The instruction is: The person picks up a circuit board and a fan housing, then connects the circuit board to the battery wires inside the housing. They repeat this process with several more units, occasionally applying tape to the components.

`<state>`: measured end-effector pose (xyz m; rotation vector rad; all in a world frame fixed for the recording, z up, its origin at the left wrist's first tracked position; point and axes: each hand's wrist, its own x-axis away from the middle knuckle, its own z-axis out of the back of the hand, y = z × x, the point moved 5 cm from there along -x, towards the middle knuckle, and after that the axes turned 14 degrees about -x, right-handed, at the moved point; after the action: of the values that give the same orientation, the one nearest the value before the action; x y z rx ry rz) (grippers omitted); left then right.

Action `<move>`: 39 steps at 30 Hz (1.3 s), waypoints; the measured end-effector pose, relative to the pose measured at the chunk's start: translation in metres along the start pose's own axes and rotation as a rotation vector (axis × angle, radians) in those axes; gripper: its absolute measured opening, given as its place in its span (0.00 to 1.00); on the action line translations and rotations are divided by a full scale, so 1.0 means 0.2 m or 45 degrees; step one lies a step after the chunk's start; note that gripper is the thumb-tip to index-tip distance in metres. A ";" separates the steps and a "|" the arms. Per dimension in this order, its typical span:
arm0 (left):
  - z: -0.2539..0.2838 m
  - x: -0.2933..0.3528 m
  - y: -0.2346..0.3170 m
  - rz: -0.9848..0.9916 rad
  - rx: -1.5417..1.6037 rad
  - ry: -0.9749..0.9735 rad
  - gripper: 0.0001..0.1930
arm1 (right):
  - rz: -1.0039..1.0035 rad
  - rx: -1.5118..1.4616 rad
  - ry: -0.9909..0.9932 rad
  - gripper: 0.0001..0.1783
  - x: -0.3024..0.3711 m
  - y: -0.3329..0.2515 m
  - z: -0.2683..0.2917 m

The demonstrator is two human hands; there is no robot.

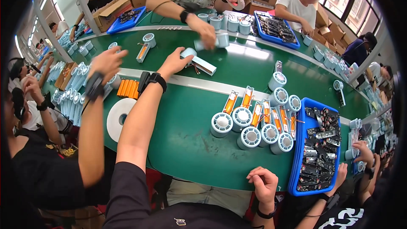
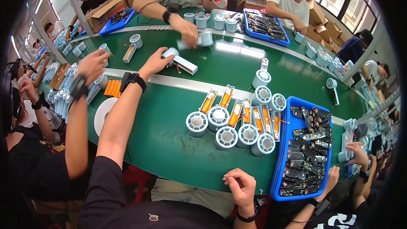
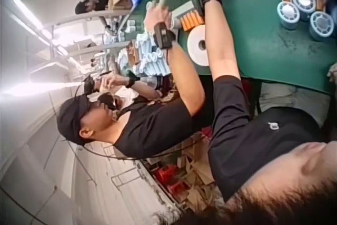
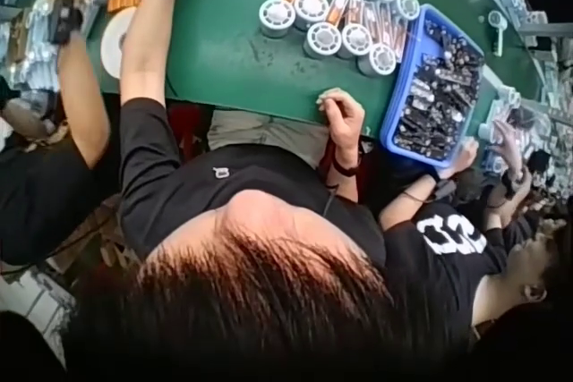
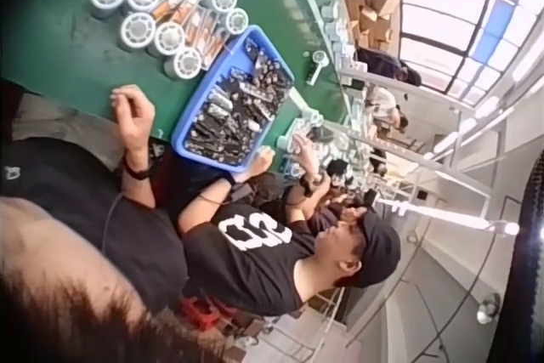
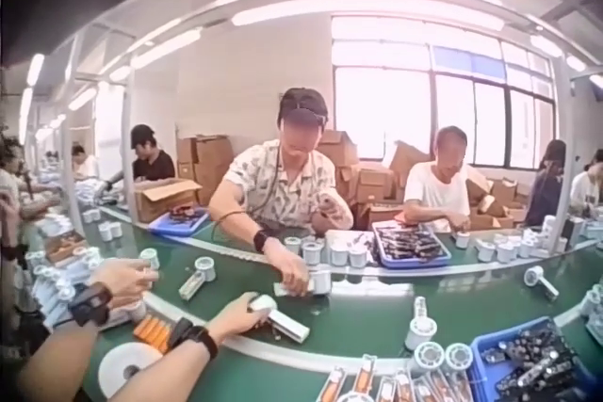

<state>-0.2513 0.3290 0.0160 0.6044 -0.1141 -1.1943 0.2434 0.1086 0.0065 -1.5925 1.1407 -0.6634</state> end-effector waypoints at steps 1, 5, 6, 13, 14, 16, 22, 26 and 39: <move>0.00 0.01 -0.02 -0.018 0.020 0.011 0.41 | 0.002 -0.005 -0.009 0.06 -0.01 0.00 0.00; 0.06 0.04 0.09 0.045 0.025 -0.069 0.40 | -0.003 -0.007 -0.002 0.05 0.00 -0.01 0.01; 0.06 0.05 0.12 0.086 0.012 -0.110 0.39 | -0.002 -0.006 0.008 0.05 0.00 -0.01 0.01; 0.00 0.07 0.12 0.042 -0.095 -0.083 0.35 | -0.017 -0.063 -0.022 0.06 -0.01 0.00 0.00; 0.00 0.06 0.16 0.022 -0.132 -0.050 0.34 | -0.018 -0.063 -0.009 0.06 -0.01 0.01 0.01; 0.03 0.04 0.21 0.130 -0.220 0.052 0.32 | -0.019 -0.069 -0.006 0.05 -0.01 0.01 0.01; 0.21 0.00 0.15 0.279 -0.495 0.098 0.23 | -0.024 -0.061 -0.006 0.05 0.01 -0.01 0.01; 0.28 0.08 0.30 0.020 -0.276 0.153 0.20 | -0.041 -0.059 -0.015 0.06 -0.02 -0.01 -0.01; 0.12 1.07 0.94 -0.249 -0.457 -0.512 0.32 | -0.081 -0.052 -0.023 0.08 -0.03 -0.02 -0.01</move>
<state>-0.0222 0.1714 0.0808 0.0556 -0.1784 -1.4737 0.2414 0.1128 0.0107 -1.6721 1.1006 -0.6696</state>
